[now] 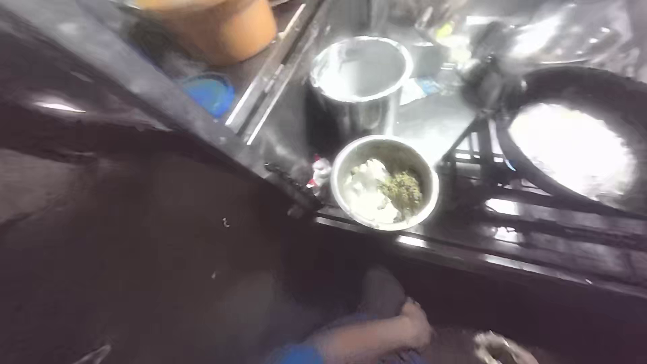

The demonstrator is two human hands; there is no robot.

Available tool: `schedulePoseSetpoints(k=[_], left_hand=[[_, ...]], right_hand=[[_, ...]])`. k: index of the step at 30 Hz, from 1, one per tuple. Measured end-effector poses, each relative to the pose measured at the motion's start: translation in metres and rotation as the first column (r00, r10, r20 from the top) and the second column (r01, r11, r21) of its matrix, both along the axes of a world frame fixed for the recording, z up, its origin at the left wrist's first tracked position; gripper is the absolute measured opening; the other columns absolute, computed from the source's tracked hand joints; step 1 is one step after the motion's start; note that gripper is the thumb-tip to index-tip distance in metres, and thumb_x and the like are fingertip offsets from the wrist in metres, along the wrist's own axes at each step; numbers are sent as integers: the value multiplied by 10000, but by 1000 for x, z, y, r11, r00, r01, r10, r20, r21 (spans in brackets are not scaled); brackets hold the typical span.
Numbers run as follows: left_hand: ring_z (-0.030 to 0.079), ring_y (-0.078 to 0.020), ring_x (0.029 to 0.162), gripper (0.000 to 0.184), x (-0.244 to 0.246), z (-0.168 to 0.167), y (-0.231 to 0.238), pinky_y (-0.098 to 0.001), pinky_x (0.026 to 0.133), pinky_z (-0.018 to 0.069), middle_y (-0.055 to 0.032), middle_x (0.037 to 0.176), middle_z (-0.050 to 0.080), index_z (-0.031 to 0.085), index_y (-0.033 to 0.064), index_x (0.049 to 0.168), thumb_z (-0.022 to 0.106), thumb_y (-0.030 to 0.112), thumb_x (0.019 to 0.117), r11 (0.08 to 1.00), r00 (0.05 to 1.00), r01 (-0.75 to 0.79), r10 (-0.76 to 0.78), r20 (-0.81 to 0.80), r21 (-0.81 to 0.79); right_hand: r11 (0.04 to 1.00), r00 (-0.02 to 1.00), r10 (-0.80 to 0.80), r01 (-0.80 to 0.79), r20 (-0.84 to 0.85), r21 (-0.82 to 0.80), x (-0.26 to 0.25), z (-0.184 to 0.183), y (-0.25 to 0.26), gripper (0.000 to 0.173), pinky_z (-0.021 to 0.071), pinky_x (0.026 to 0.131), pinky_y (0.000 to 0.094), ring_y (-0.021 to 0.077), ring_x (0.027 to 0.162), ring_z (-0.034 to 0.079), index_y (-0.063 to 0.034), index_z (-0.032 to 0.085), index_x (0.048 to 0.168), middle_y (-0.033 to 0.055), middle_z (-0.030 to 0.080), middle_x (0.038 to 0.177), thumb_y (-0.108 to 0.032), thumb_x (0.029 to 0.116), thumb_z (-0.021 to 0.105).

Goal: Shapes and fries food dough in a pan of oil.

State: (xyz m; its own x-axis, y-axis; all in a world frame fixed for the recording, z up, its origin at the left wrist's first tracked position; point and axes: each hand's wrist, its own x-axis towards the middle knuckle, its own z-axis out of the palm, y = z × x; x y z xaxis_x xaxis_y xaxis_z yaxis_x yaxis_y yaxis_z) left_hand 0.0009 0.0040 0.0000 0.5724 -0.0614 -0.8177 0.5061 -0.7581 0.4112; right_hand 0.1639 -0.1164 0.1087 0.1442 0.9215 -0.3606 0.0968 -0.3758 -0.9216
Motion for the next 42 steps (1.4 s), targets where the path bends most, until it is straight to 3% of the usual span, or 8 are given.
schedulePoseSetpoints(k=[5, 10, 12, 16, 19, 25, 32, 42], left_hand=[[409, -469, 1396, 412, -7, -5, 5, -652, 1189, 187, -280, 1425, 540, 671, -41, 1259, 677, 244, 962, 929, 945, -290, 316, 84, -228], [642, -447, 1099, 220, -26, 71, 66, -669, 919, 483, -249, 1110, 691, 700, -16, 1089, 637, 160, 973, 923, 908, -295, 351, 229, -247], [708, -311, 898, 136, -53, 82, 104, -533, 834, 564, -161, 938, 728, 730, 7, 985, 638, 85, 923, 693, 582, -618, 720, 378, -371], [684, -181, 876, 456, -84, 99, 177, -340, 768, 591, -166, 1121, 651, 431, -103, 1374, 497, 4, 935, -298, -499, -672, 858, 118, -678], [617, -312, 1208, 613, -80, 117, 215, -404, 984, 547, -274, 1481, 448, 243, -51, 1542, 522, 54, 1006, -600, -702, -473, 699, -135, -645], [458, -335, 1351, 649, -57, 89, 266, -522, 1098, 405, -225, 1490, 451, 406, -11, 1493, 695, 197, 950, -673, -723, -597, 687, -71, -437], [528, -130, 622, 233, -44, 57, 298, -295, 567, 469, -80, 824, 609, 669, -17, 1090, 723, 139, 925, -449, -502, -842, 854, 133, -298], [672, -158, 788, 174, -105, 155, 286, -356, 707, 591, -78, 917, 660, 538, 37, 1188, 447, 103, 1056, -453, -888, -234, 460, 0, -860]], right_hand=[[967, 988, -30, -10, 151, 256, -5, 20, 94, 241, 598, 845, 221, 24, 938, 703, -119, 752, 1095, -66, 756, 1044, -250, 894, 727], [962, 993, 72, -93, 90, 258, -20, 23, 211, 263, 613, 735, 261, 66, 812, 695, -37, 723, 1133, 3, 744, 998, -221, 962, 648], [975, 966, 170, -193, 197, 107, -21, 21, 272, 300, 610, 843, 286, 86, 942, 713, -57, 696, 1225, 37, 740, 1107, -214, 991, 593], [768, 660, 641, -534, 392, -355, -39, -7, 392, 435, 452, 1089, 545, 336, 1265, 603, -26, 561, 1434, 207, 629, 1354, -212, 1040, 561], [594, 431, 804, -587, 408, -550, -67, -45, 438, 411, 459, 994, 666, 475, 1227, 580, 83, 598, 1279, 320, 590, 1314, -167, 959, 663], [513, 359, 858, -556, 368, -654, -103, -71, 433, 436, 414, 1093, 638, 496, 1368, 464, 117, 556, 1348, 334, 468, 1472, -126, 989, 610], [301, 286, 949, -707, 131, -640, -84, 0, 391, 409, 411, 1077, 622, 430, 1294, 557, 70, 638, 1275, 280, 598, 1363, -251, 1028, 584], [908, 957, 286, -287, -49, -305, -43, -15, 404, 311, 556, 631, 288, 100, 686, 640, -8, 610, 1282, 70, 694, 916, -205, 1045, 572]])
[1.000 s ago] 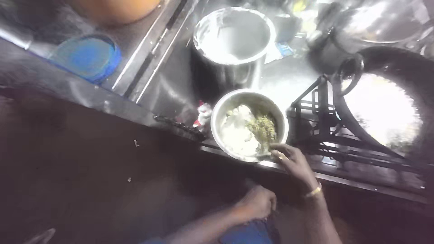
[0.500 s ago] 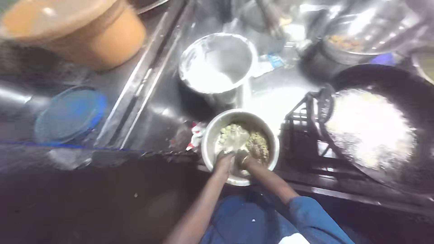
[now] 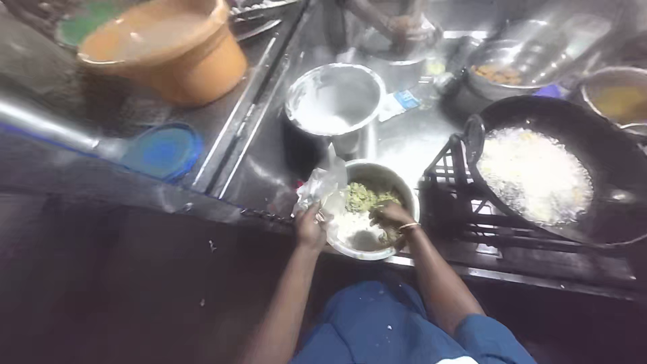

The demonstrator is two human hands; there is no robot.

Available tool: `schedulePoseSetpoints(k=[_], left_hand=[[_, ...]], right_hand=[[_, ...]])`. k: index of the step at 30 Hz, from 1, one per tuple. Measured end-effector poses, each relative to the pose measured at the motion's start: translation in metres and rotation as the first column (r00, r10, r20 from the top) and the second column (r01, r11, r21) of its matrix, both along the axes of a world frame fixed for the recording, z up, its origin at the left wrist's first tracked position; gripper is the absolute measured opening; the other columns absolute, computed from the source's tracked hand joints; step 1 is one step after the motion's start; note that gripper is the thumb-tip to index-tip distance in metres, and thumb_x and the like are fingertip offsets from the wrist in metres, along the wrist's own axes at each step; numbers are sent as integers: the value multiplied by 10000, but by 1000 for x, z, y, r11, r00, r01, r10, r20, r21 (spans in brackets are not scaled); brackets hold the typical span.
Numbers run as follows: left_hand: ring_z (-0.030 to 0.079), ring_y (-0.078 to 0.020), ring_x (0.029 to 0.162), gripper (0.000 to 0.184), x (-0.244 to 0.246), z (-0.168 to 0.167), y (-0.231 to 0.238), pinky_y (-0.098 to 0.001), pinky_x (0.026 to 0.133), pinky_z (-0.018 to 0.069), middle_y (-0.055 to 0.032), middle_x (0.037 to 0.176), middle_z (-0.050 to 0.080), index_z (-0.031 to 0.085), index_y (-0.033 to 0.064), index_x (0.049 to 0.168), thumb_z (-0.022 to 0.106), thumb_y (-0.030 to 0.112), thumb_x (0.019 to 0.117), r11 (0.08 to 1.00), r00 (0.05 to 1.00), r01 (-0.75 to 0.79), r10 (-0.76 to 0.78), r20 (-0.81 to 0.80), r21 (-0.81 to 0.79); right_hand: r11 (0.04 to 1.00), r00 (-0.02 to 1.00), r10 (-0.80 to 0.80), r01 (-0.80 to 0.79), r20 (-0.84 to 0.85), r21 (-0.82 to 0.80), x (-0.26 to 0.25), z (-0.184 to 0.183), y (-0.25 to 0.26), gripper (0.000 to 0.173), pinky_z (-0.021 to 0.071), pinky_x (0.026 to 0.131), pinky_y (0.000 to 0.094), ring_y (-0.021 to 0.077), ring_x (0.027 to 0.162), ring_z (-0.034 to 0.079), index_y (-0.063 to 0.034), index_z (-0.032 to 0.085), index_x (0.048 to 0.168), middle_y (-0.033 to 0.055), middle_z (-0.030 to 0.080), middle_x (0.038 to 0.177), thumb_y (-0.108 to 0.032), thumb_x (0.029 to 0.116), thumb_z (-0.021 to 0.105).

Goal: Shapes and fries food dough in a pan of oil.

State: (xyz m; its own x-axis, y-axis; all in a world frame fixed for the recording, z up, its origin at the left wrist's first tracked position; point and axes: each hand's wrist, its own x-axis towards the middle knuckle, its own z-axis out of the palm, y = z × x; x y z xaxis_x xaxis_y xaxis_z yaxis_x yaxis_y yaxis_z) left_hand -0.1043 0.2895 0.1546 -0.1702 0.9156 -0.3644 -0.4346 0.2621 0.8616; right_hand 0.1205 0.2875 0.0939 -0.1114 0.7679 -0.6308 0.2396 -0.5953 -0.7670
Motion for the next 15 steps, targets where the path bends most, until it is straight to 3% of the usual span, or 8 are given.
schedulePoseSetpoints(k=[2, 3, 5, 7, 9, 12, 13, 15], left_hand=[[682, -161, 846, 203, -19, 19, -11, -365, 771, 594, -75, 943, 669, 540, 37, 1185, 386, 105, 1072, 998, 999, -15, 13, 32, 56], [676, -147, 853, 208, -26, 24, -17, -356, 782, 588, -60, 944, 664, 539, 42, 1176, 370, 110, 1076, 998, 1000, -7, 6, 23, 67], [688, -144, 894, 228, -36, 26, -32, -359, 813, 598, -60, 982, 678, 527, 32, 1213, 359, 111, 1080, 996, 999, 25, -28, 25, 90], [697, -147, 907, 252, -42, 26, -45, -362, 808, 607, -69, 1008, 695, 525, 27, 1261, 378, 123, 1080, 993, 998, 47, -51, 33, 105], [696, -146, 925, 286, -47, 22, -58, -355, 803, 608, -72, 1050, 690, 493, 34, 1323, 373, 130, 1082, 994, 997, 67, -71, 37, 89], [694, -164, 951, 317, -47, 8, -71, -368, 814, 606, -97, 1095, 683, 477, 28, 1358, 390, 102, 1062, 997, 997, 71, -71, 43, 12], [694, -175, 956, 317, -45, 3, -73, -380, 817, 605, -110, 1100, 682, 482, 19, 1355, 405, 96, 1057, 997, 997, 71, -71, 41, -13], [694, -193, 960, 306, -39, -3, -74, -398, 826, 601, -127, 1105, 685, 507, 6, 1338, 433, 90, 1053, 998, 998, 44, -42, 49, -44]], right_hand=[[996, 998, -59, 57, 35, 70, 2, -1, -2, 404, 613, 813, 404, 226, 904, 721, -37, 582, 1375, 166, 698, 1160, -64, 975, 631], [992, 991, -66, 53, 115, 116, 1, -1, -4, 471, 615, 826, 433, 260, 928, 720, -47, 565, 1393, 192, 672, 1201, -44, 936, 678], [984, 950, -115, 68, 292, 164, -4, -3, -7, 538, 559, 916, 520, 332, 1026, 684, -19, 587, 1363, 234, 662, 1221, -170, 886, 785], [985, 908, -114, 50, 403, 165, -12, 0, -10, 590, 497, 1009, 574, 377, 1142, 641, 6, 580, 1363, 254, 647, 1253, -348, 920, 747], [996, 895, 0, -38, 446, 76, -22, 7, -16, 656, 517, 961, 584, 382, 1090, 662, -8, 511, 1418, 255, 661, 1207, -376, 918, 723], [963, 876, 268, -248, 401, -102, -25, 5, -19, 880, 543, 933, 546, 364, 1040, 679, -39, 209, 1588, 261, 637, 1238, -241, 915, 738], [963, 887, 268, -248, 375, -101, -23, 1, -21, 787, 544, 941, 530, 351, 1046, 679, -28, 265, 1570, 252, 640, 1248, -212, 944, 705], [990, 946, 141, -134, 293, -43, -24, -5, -23, 467, 550, 799, 418, 232, 863, 660, -16, 486, 1431, 165, 689, 1088, -241, 1035, 591]])
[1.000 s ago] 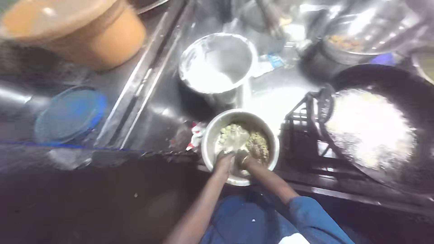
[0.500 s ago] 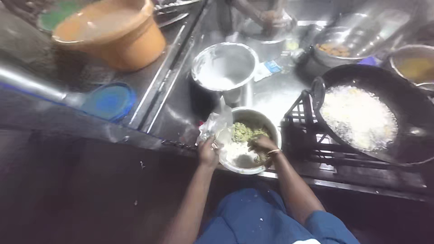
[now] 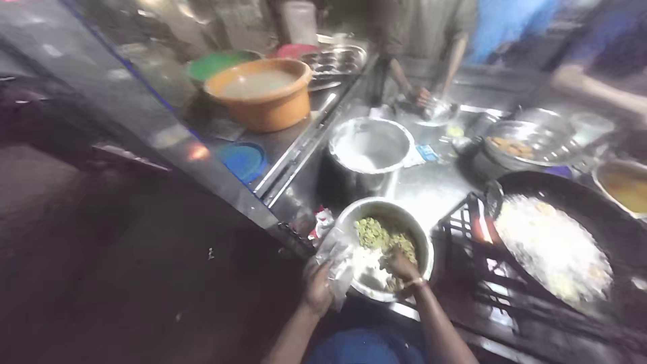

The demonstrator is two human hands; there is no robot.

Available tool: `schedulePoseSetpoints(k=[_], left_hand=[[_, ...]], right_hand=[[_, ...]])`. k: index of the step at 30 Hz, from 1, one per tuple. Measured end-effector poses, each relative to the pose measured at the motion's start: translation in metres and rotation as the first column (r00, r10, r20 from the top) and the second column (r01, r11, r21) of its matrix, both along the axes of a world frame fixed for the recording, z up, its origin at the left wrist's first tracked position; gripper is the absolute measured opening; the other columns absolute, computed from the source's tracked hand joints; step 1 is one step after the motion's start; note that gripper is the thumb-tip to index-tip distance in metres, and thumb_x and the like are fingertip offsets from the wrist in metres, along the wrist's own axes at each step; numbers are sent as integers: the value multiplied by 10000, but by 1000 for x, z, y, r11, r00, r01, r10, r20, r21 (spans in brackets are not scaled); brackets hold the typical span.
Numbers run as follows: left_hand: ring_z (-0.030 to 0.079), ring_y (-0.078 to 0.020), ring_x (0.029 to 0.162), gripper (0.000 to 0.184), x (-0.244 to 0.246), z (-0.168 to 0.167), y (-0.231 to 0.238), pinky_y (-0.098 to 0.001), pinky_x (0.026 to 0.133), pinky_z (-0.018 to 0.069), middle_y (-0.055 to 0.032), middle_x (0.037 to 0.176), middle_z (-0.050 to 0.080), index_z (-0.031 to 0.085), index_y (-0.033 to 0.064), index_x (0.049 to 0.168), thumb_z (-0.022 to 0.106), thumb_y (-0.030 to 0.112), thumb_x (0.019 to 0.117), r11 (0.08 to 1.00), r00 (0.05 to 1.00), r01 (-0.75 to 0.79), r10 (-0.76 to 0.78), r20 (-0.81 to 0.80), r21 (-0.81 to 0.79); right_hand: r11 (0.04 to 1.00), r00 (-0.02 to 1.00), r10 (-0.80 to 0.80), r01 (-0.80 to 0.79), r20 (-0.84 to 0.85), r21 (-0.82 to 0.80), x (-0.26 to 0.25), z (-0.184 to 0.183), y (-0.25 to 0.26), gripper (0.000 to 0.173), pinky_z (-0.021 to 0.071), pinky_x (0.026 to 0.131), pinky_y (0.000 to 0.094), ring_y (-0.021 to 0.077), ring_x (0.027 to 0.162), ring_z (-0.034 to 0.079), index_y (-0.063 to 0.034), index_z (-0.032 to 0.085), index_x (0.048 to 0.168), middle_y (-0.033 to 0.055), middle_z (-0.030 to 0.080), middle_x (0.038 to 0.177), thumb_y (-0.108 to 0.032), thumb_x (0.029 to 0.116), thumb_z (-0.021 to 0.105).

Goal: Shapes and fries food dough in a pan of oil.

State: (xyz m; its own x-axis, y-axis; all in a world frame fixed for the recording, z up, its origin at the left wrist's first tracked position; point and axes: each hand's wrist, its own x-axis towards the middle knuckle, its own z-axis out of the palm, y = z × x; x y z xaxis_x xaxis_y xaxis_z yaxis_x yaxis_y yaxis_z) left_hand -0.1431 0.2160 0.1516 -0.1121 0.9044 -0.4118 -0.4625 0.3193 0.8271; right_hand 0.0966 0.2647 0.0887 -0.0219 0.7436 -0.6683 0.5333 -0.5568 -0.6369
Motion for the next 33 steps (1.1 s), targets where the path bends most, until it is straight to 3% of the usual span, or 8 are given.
schedulePoseSetpoints(k=[3, 8, 11, 14, 18, 22, 27, 33], left_hand=[[686, -188, 970, 283, 11, 1, 5, -385, 841, 589, -122, 1092, 685, 537, 2, 1303, 442, 106, 1058, 998, 999, -40, 40, 0, -56], [684, -193, 992, 289, 26, -7, 19, -383, 873, 582, -142, 1105, 688, 556, -35, 1277, 429, 126, 1073, 993, 999, -31, 26, -43, -112], [642, -205, 1064, 313, 39, -13, 26, -394, 929, 543, -163, 1169, 651, 558, -43, 1283, 466, 171, 1073, 985, 990, -95, 78, -116, -144], [619, -190, 1148, 395, 55, -11, 28, -388, 991, 518, -164, 1268, 627, 537, -29, 1352, 410, 250, 1102, 992, 979, -57, 34, -200, -110], [574, -79, 1204, 578, 83, 0, 30, -305, 1023, 498, -99, 1343, 579, 405, 1, 1471, 141, 376, 1119, 964, 936, 265, -263, -232, -26], [663, -13, 802, 622, 104, 2, 29, -239, 750, 581, 60, 836, 678, 581, 80, 1081, 93, 464, 1088, 895, 883, 446, -437, -170, 21], [580, 74, 626, 534, 87, 41, 24, -131, 613, 517, 143, 674, 595, 552, 168, 930, 78, 350, 1095, 840, 827, 542, -539, -160, -27], [675, 39, 767, 416, 42, 38, 54, -185, 705, 594, 136, 818, 687, 564, 159, 1090, 181, 318, 1114, 901, 902, 424, -412, -127, 91]], right_hand=[[984, 974, -180, 179, -136, -21, -2, 4, -1, 296, 470, 567, 296, 104, 619, 545, -9, 649, 1203, 60, 661, 835, -247, 1065, 541], [978, 916, -205, 203, -345, -43, 11, 4, -4, 246, 631, 772, 408, 235, 849, 729, 52, 644, 1217, 174, 715, 1065, 17, 975, 617], [917, 946, -289, 317, -145, 243, 13, 5, 1, 276, 545, 660, 397, 199, 688, 620, 50, 674, 1005, 135, 651, 809, -206, 1035, 578], [818, 917, -397, 377, -47, 434, 6, 40, -3, 435, 496, 986, 538, 388, 1054, 652, 119, 657, 1215, 301, 679, 1103, -228, 1097, 421], [786, 935, -327, 349, -135, 510, -4, 54, -19, 383, 482, 1077, 465, 323, 1206, 629, 82, 581, 1353, 261, 653, 1270, -122, 1046, 475], [741, 937, -153, 319, -314, 591, -34, 70, -46, 502, 474, 1082, 420, 289, 1210, 635, 134, 508, 1408, 286, 642, 1287, -174, 1015, 458], [665, 903, -256, 423, -344, 615, -2, 109, -76, 551, 497, 1076, 362, 202, 1231, 629, 97, 512, 1426, 233, 629, 1346, -237, 995, 594], [610, 711, -573, 36, 408, 792, 123, 206, -130, 516, 575, 948, 375, 191, 1069, 695, 44, 566, 1380, 176, 696, 1210, -199, 934, 658]])
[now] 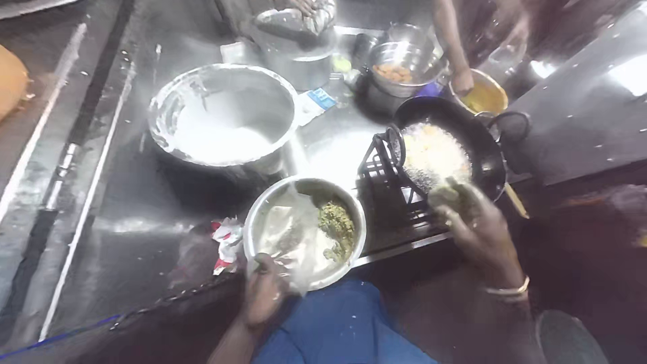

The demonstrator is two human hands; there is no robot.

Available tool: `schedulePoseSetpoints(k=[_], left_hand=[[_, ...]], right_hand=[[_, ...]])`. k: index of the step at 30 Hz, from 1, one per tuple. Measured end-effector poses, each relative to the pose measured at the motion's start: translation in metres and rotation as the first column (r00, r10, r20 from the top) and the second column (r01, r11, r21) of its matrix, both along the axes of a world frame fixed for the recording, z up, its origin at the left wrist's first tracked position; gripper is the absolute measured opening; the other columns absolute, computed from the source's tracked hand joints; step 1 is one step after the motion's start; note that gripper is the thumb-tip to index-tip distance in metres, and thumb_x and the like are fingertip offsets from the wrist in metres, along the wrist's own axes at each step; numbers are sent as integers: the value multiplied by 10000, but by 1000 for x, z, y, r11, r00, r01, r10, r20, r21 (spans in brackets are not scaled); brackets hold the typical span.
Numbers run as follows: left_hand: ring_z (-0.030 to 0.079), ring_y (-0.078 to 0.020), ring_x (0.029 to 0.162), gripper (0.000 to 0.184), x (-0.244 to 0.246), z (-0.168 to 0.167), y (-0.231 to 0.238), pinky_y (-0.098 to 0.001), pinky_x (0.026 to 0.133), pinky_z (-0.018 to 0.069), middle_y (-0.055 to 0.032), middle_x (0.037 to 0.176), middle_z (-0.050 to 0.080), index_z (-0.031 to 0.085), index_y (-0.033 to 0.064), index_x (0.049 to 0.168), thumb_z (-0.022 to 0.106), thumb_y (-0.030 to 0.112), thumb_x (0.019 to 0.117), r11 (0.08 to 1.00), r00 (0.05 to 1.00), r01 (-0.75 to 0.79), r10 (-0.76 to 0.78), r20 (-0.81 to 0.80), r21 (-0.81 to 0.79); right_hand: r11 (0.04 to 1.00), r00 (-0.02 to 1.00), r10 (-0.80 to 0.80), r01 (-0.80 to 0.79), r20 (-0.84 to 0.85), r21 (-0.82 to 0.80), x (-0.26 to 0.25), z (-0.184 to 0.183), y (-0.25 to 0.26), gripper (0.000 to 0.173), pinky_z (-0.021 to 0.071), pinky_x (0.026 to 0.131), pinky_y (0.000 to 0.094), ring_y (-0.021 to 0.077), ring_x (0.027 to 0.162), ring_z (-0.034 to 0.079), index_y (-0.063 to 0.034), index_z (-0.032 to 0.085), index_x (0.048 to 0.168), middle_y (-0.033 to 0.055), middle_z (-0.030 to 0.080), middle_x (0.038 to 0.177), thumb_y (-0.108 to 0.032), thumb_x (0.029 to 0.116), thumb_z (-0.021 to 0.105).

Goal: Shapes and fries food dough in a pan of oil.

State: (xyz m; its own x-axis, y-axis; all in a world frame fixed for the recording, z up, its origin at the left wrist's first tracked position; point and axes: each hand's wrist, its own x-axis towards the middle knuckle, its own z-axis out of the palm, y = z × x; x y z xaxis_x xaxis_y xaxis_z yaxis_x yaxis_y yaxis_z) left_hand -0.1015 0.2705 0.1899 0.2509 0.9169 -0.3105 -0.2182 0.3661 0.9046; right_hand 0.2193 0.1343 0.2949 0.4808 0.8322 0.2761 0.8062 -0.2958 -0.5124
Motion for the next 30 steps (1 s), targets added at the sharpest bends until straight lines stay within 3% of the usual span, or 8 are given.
schedulePoseSetpoints(k=[3, 9, 11, 15, 19, 22, 26, 30], left_hand=[[685, 29, 837, 346, -26, -22, 16, -194, 722, 599, 143, 919, 693, 497, 190, 1219, 197, 331, 1119, 999, 998, -42, 41, 41, 28], [627, -89, 1195, 504, -59, -40, 23, -316, 1007, 546, 57, 1246, 666, 461, 154, 1377, 470, 526, 1037, 977, 985, -121, 96, 142, 175], [605, -91, 1222, 548, -69, -43, 19, -321, 1020, 540, 31, 1291, 629, 412, 115, 1428, 410, 520, 1058, 978, 990, -121, 106, 93, 173], [679, -61, 1083, 454, -88, -42, 12, -293, 911, 593, 104, 1158, 712, 581, 281, 1293, 517, 607, 984, 982, 980, -148, 129, 149, 118], [663, -90, 1129, 433, -99, -46, 0, -358, 970, 579, 82, 1206, 691, 527, 257, 1348, 403, 549, 1051, 961, 968, -239, 225, 111, 138], [670, -58, 1060, 665, -85, -62, 4, -323, 932, 583, 72, 1115, 698, 516, 152, 1333, 466, 696, 955, 969, 978, -209, 206, 40, 133], [575, 15, 909, 446, -58, -78, 5, -174, 867, 490, -89, 956, 597, 521, -175, 1155, 322, 215, 1069, 984, 943, -68, 118, -311, 167], [611, -38, 882, 550, -49, -125, 2, -215, 842, 500, -152, 898, 656, 622, -162, 1036, 377, 329, 1072, 952, 885, 51, 97, -456, 302]], right_hand=[[949, 993, -82, 105, 88, -297, 65, 13, 5, 345, 563, 916, 545, 317, 995, 718, -6, 666, 1254, 195, 727, 1114, -58, 915, 694], [705, 1000, 20, -23, -12, -709, 133, -19, 40, 178, 545, 903, 570, 295, 941, 714, -94, 771, 1079, 129, 750, 997, -204, 953, 711], [704, 998, 19, -56, -61, -708, 136, -13, 34, 184, 544, 957, 533, 267, 998, 714, -85, 760, 1126, 119, 749, 1074, -132, 970, 675], [915, 994, -89, 106, 61, -390, 99, 36, 10, 232, 569, 924, 502, 266, 977, 714, -12, 722, 1157, 172, 737, 1085, -15, 928, 687], [928, 975, 217, -220, -41, -302, 28, 27, 31, 224, 598, 867, 351, 135, 919, 718, 0, 723, 1115, 117, 749, 1039, -75, 917, 649], [603, 815, 400, -579, -419, -549, -46, -58, 96, 248, 555, 973, 482, 240, 1044, 708, -60, 720, 1213, 128, 737, 1137, -126, 984, 656], [-38, 666, 511, -614, -543, -789, -148, -195, 166, 427, 414, 1039, 680, 459, 1273, 561, -4, 566, 1408, 276, 592, 1364, -208, 1033, 565], [-150, 642, 621, -466, -450, -872, -171, -279, 148, 401, 431, 1007, 715, 486, 1293, 530, -4, 657, 1279, 263, 594, 1364, -300, 1020, 577]])
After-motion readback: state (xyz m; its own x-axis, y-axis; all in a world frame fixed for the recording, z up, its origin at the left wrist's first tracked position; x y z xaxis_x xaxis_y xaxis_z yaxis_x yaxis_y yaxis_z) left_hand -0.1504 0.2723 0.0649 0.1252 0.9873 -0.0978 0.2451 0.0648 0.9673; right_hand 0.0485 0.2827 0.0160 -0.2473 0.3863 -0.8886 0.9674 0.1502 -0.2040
